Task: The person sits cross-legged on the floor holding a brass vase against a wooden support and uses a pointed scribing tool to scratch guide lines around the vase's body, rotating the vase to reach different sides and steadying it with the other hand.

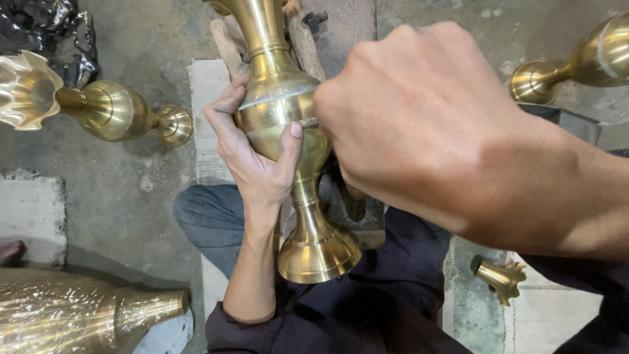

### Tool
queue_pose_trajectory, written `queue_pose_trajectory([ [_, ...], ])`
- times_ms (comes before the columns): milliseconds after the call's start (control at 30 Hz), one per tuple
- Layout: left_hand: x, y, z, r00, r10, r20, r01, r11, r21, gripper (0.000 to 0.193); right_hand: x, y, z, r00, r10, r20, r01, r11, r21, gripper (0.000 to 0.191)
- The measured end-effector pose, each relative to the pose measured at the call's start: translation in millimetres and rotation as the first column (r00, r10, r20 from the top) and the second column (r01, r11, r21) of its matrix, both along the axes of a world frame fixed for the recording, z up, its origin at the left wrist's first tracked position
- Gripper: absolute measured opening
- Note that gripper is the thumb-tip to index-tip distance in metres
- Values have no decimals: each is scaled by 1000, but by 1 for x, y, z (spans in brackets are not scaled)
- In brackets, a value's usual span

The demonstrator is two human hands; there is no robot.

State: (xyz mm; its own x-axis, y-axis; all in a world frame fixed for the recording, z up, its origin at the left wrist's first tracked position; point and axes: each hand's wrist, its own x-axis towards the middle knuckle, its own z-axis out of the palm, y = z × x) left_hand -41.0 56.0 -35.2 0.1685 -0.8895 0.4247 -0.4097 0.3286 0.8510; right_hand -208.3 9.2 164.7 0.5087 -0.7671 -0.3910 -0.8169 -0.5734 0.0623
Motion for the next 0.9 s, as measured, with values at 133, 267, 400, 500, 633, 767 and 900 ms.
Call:
queue_pose_trajectory([
  [133, -1, 1, 0, 1000, 6, 6, -6, 1000, 6, 65, -3, -2, -3, 1000, -9, -20, 10, 998, 68, 27],
  [267, -3, 2, 0, 1000, 1, 20, -1, 1000, 1, 64, -12, -3, 0, 982, 173, 72, -173, 985, -7, 18],
  [400, -3, 2, -2, 1000, -6, -8, 7, 1000, 29, 64, -14, -4, -1, 985, 158, 72, -160, 987, 17, 24],
  [500, -3, 0, -3, 1000, -7, 19, 7, 1000, 12, 61, -14, -5, -4, 981, 172, 87, -172, 985, -12, 22],
  [633, -7, -3, -5, 999, 0, 41, -1, 1000, 3, 64, -11, -5, -7, 979, 201, 35, -200, 979, -51, 9],
  [767, -13, -1, -3, 1000, 12, -27, -10, 999, 50, 68, -10, -7, -8, 986, 135, 99, -134, 991, -8, 10],
  [900, -14, -1, -2, 1000, 18, -1, -17, 999, 35, 63, -14, -9, -9, 983, 166, 78, -169, 985, 32, 10],
])
